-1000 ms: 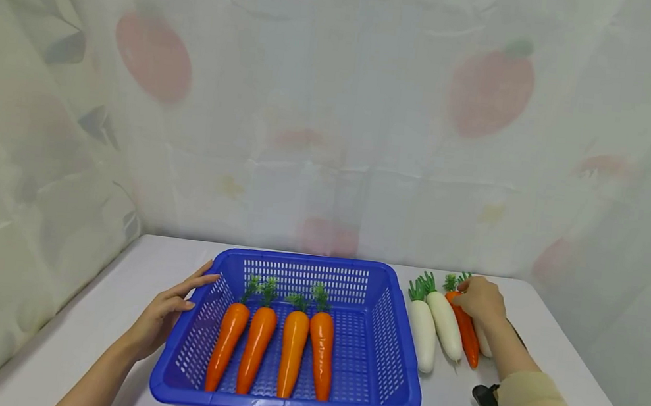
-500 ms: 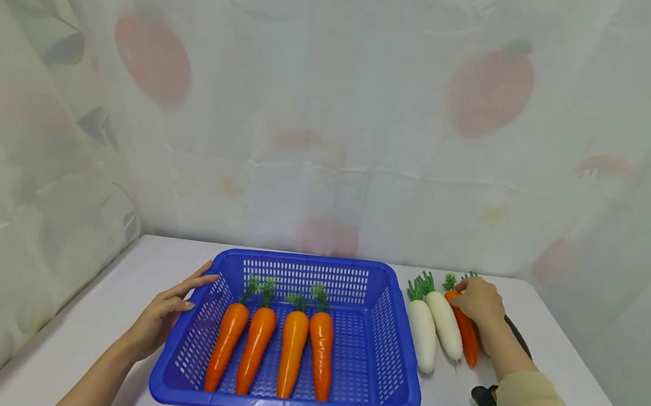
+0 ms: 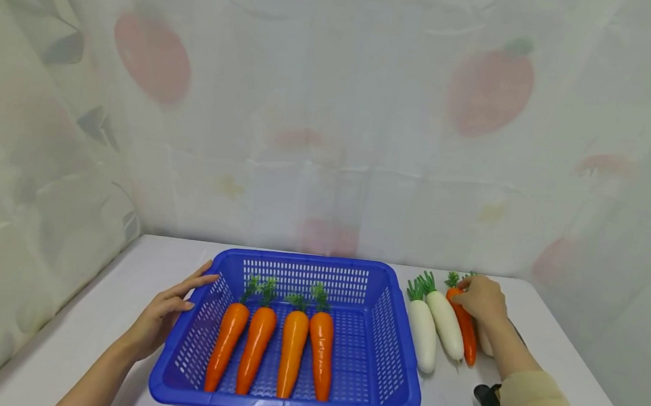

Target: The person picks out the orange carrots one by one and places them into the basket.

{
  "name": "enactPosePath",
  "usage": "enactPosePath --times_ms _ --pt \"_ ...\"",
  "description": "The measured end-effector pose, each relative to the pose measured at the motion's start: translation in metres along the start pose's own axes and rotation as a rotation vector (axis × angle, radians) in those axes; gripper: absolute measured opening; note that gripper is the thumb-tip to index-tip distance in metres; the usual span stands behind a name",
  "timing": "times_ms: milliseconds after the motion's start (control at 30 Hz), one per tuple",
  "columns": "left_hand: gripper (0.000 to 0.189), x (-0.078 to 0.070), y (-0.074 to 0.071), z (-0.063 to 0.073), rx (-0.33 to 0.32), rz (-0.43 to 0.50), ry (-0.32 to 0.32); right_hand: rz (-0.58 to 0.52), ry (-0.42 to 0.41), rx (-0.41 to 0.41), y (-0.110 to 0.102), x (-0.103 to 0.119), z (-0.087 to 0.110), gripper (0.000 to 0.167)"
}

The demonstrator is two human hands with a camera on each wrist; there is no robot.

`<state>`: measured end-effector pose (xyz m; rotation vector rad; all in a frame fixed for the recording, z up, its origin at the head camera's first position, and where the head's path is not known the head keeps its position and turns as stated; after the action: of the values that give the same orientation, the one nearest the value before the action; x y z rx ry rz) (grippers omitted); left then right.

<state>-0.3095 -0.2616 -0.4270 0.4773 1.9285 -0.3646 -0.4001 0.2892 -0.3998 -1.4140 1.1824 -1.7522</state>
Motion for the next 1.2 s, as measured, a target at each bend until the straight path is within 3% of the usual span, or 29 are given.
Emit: enactPosePath --times_ms 667,1200 --pt "0.054 0.001 -0.001 0.0 -0.005 -0.015 0.0 -0.076 -0.011 -0.054 -0.016 0.006 -0.001 0.041" --pt "0.054 0.002 -0.002 0.0 -0.017 -0.031 -0.004 -0.132 -0.075 -0.191 -0.039 0.018 -0.001 0.039"
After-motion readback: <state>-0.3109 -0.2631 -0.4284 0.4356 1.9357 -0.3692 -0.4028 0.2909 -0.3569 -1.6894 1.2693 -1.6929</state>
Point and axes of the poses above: each hand's wrist, its own z-axis away from the middle knuckle, its own y-axis out of the palm, x = y × z, the point moved 9 cm from there along -z, towards the middle knuckle, and after that the axes turned 13 degrees about y, right-handed, at the moved point
